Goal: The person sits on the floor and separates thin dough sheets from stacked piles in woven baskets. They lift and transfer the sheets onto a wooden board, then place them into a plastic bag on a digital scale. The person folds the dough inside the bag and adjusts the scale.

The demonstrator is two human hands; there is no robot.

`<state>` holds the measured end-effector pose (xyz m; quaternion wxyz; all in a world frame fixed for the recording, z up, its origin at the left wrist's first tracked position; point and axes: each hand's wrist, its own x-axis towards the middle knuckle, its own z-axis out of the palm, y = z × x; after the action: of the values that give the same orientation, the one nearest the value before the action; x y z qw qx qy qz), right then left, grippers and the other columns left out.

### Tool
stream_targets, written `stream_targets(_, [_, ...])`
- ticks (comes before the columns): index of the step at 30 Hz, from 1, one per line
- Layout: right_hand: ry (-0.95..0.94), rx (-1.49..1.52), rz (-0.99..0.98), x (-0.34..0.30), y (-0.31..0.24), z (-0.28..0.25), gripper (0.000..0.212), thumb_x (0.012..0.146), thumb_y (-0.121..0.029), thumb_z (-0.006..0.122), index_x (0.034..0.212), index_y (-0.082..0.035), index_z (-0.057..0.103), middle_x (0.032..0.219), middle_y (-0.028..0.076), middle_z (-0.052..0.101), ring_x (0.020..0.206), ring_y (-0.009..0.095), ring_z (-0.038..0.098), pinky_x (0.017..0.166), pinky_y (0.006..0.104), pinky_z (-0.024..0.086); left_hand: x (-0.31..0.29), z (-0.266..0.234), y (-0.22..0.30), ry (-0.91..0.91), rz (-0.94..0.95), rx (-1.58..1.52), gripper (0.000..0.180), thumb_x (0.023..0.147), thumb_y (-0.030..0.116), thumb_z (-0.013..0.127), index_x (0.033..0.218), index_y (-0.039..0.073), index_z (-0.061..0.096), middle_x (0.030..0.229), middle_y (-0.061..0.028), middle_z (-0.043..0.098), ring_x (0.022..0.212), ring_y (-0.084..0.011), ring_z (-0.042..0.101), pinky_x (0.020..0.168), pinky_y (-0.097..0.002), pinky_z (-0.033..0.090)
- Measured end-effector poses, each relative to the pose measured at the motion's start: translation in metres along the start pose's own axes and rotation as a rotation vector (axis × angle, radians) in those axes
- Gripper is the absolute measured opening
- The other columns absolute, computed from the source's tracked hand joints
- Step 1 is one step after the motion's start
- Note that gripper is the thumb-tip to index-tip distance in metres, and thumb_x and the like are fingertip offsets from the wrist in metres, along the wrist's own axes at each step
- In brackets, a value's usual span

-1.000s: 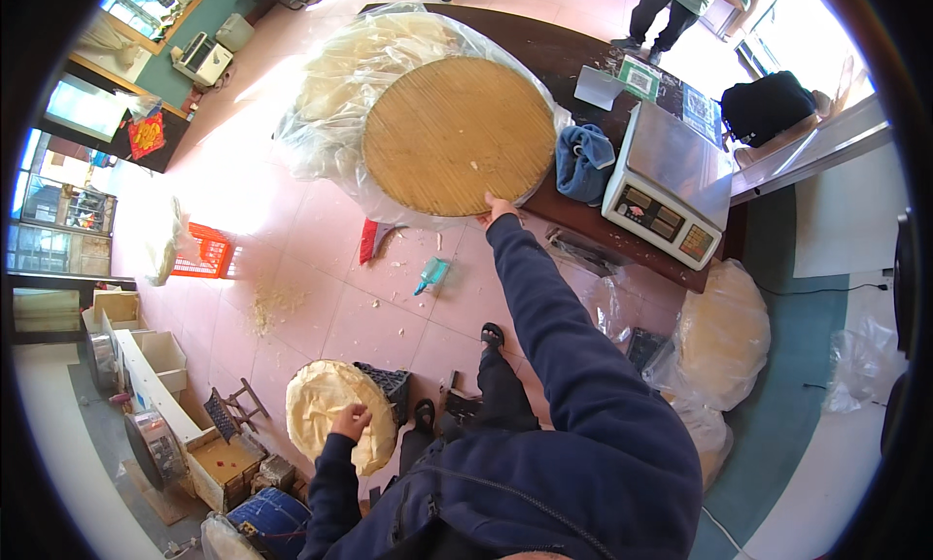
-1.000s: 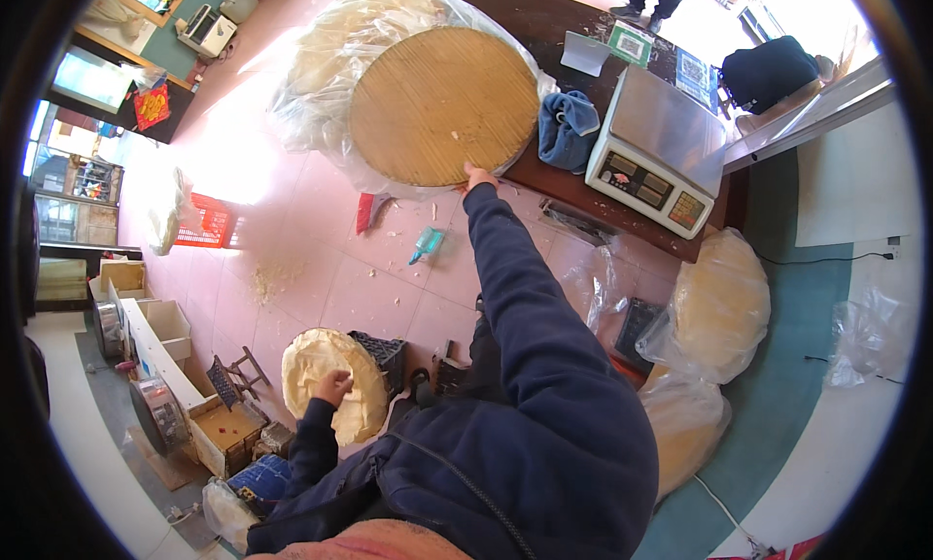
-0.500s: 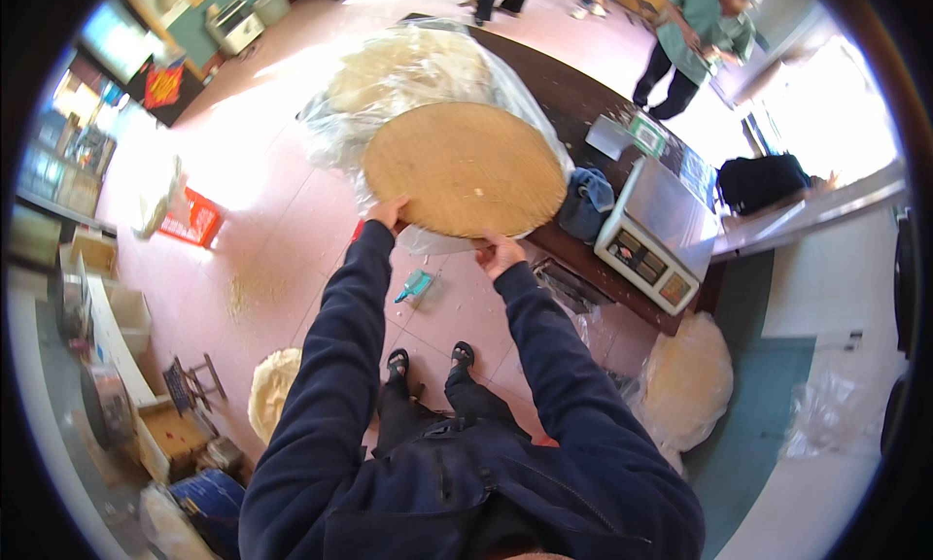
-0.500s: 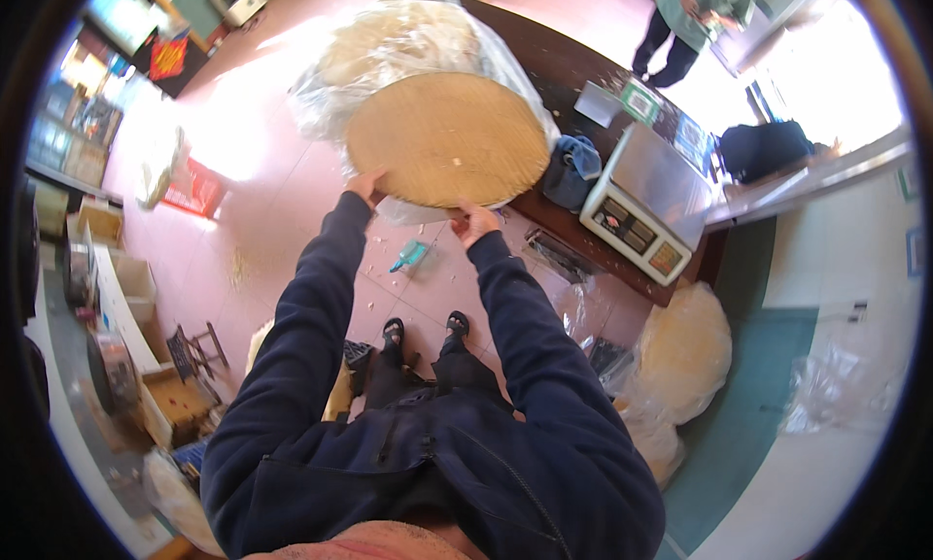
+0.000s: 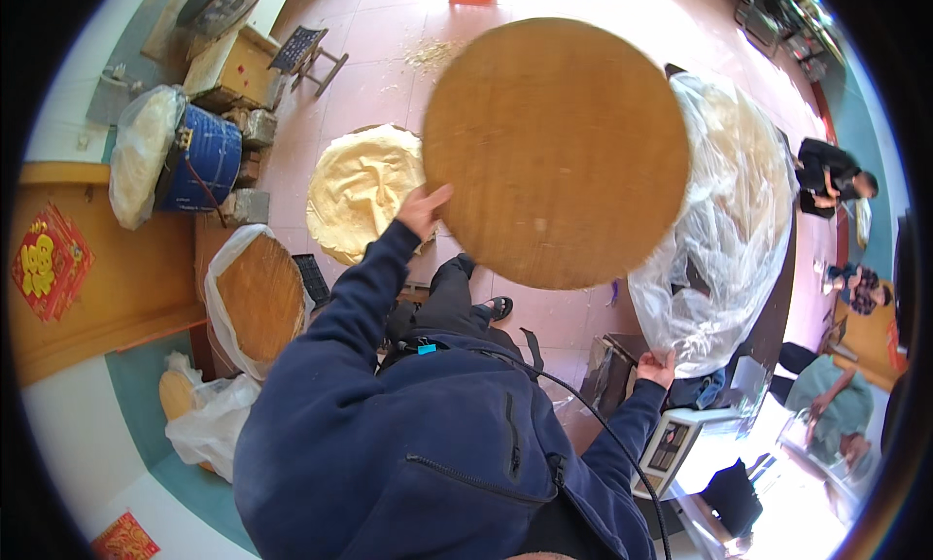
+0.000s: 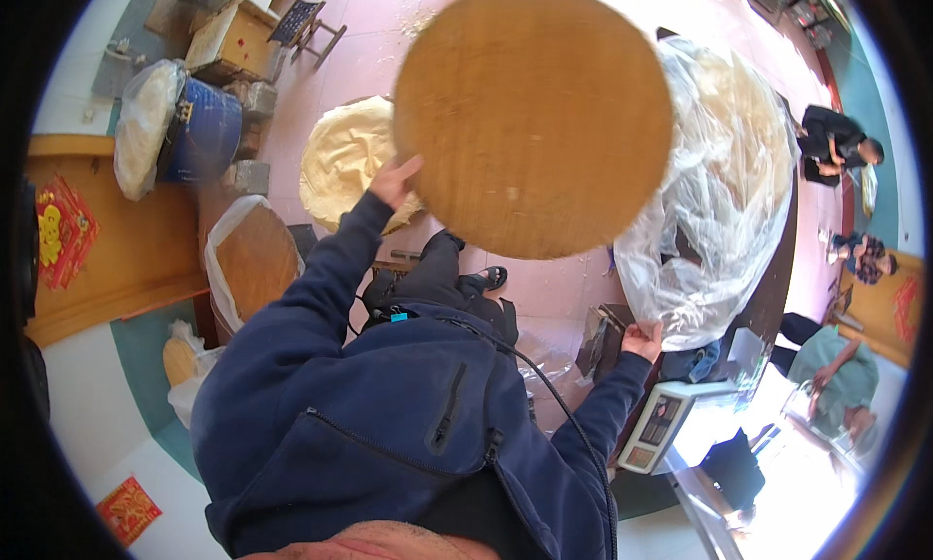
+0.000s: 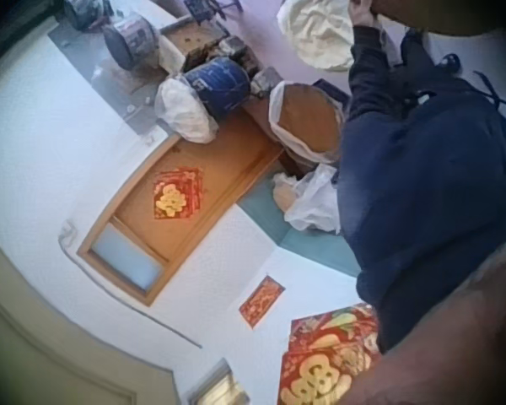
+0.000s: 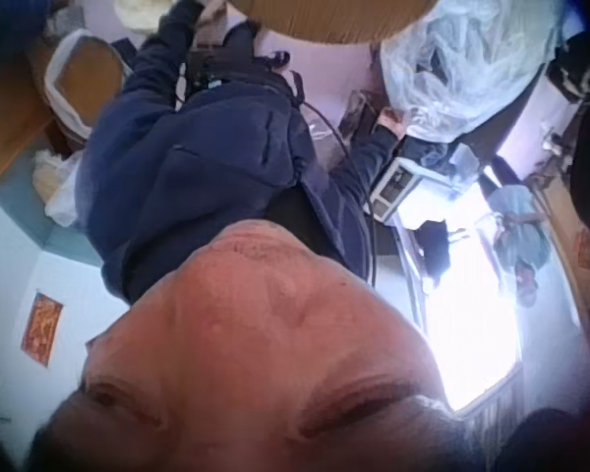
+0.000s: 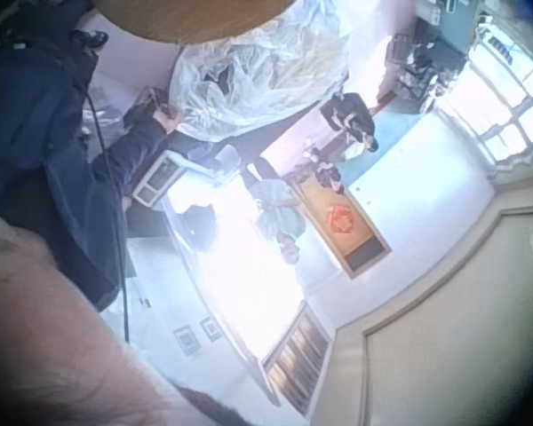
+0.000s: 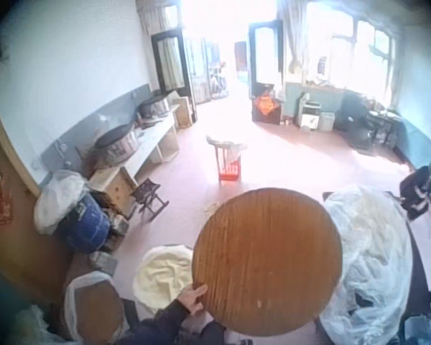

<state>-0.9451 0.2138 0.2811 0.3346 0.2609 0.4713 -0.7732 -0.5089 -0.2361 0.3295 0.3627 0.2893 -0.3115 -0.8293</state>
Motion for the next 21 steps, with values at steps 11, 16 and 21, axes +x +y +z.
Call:
stream_targets(11, [0.258, -0.292, 0.211, 0.031, -0.013, 0.013, 0.028, 0.088, -0.03, 0.058, 0.102, -0.005, 0.059, 0.091, 0.008, 0.064, 0.08, 0.023, 0.06, 0.073, 0.0356, 0.052, -0.162, -0.327, -0.079, 0.907, -0.028, -0.107, 0.046, 0.088, 0.021, 0.063, 0.124, -0.002, 0.047, 0.119, -0.0138, 0.056, 0.105, -0.0279, 0.055, 0.087, -0.0432, 0.047])
stream_targets(16, [0.241, -0.255, 0.127, 0.026, -0.015, 0.02, 0.032, 0.087, -0.026, 0.061, 0.111, -0.006, 0.054, 0.101, 0.012, 0.061, 0.084, 0.025, 0.057, 0.076, 0.0352, 0.048, -0.178, -0.364, -0.084, 0.991, -0.296, -0.335, 0.062, 0.09, 0.043, 0.051, 0.137, 0.004, 0.037, 0.135, -0.0163, 0.045, 0.122, -0.0336, 0.043, 0.104, -0.0497, 0.034])
stream_targets(21, [0.374, -0.253, 0.048, 0.002, -0.014, 0.041, 0.02, 0.089, -0.024, 0.058, 0.1, -0.007, 0.056, 0.089, 0.01, 0.064, 0.072, 0.023, 0.06, 0.062, 0.0339, 0.049, -0.097, -0.4, -0.054, 1.082, -0.611, 0.237, 0.061, 0.087, 0.048, 0.054, 0.128, 0.004, 0.048, 0.121, -0.0127, 0.057, 0.111, -0.0272, 0.052, 0.092, -0.0421, 0.042])
